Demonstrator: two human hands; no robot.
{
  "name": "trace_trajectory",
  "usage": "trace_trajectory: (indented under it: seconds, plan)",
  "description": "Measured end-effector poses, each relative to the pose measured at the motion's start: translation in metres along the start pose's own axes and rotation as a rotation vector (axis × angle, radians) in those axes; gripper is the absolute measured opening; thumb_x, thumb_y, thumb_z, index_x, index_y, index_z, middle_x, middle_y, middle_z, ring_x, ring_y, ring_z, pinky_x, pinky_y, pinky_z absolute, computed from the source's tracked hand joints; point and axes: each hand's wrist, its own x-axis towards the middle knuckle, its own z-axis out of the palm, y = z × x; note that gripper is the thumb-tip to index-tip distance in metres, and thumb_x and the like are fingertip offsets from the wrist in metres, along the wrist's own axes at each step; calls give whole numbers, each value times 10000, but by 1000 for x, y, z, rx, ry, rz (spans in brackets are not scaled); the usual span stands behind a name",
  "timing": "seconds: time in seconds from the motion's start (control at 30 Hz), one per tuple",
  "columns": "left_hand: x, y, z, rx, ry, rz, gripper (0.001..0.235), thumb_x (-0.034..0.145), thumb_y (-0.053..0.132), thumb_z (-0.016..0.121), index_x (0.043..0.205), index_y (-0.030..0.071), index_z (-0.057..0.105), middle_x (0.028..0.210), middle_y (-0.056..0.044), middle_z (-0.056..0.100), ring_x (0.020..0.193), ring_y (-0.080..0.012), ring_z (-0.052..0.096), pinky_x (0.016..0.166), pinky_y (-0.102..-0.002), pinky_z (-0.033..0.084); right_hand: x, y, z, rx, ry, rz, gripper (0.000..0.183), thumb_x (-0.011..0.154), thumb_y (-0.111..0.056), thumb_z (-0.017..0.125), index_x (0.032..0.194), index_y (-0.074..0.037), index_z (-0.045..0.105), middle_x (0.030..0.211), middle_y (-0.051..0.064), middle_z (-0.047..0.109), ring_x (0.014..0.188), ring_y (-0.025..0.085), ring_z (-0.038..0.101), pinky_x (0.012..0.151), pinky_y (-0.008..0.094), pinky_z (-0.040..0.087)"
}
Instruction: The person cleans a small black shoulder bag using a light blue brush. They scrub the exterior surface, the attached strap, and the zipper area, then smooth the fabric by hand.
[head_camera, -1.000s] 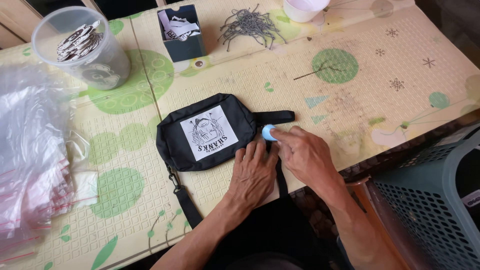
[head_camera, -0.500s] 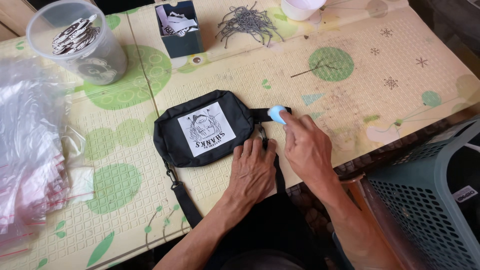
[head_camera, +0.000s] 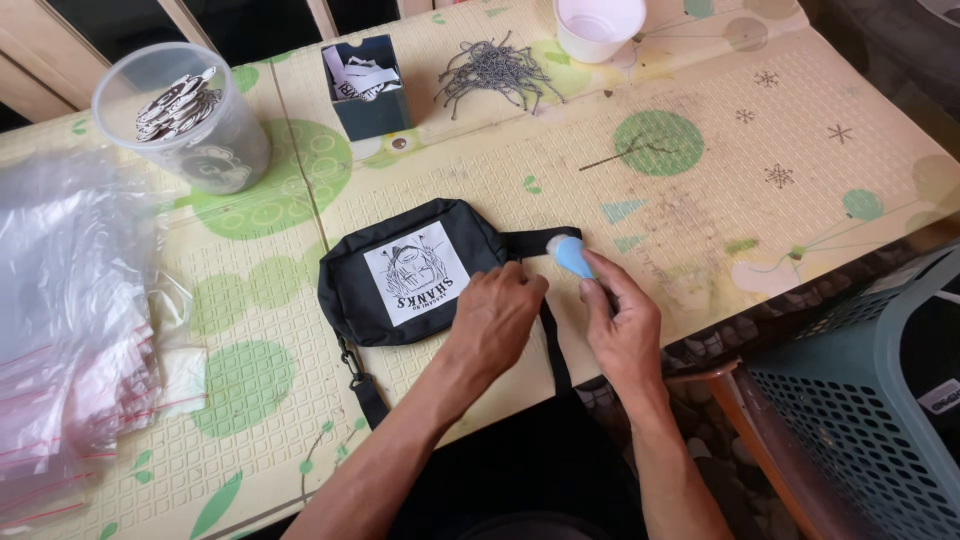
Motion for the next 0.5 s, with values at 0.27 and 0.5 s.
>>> trace_trajectory:
  seconds: [0.27, 0.5]
  plan:
    - [79, -39, -21, -603, -127, -133, 171, 789, 280, 800, 898, 154, 760, 858, -112, 621, 827, -365, 694, 742, -455, 550, -14, -27, -8, -94, 171, -201, 314, 1042, -66, 585, 1337, -37, 691, 930, 159, 682, 841, 234, 695, 782, 410, 579]
    - [107, -74, 11, -1202, -335, -345, 296, 783, 235, 870, 848, 104, 614, 689, -48, 708, 637, -124, 632, 565, -248, 481, -18, -28, 6, -163, 209, -353, 304, 1024, -66, 606, 1307, -65, 718, 888, 102, 651, 797, 280, 691, 740, 364, 554]
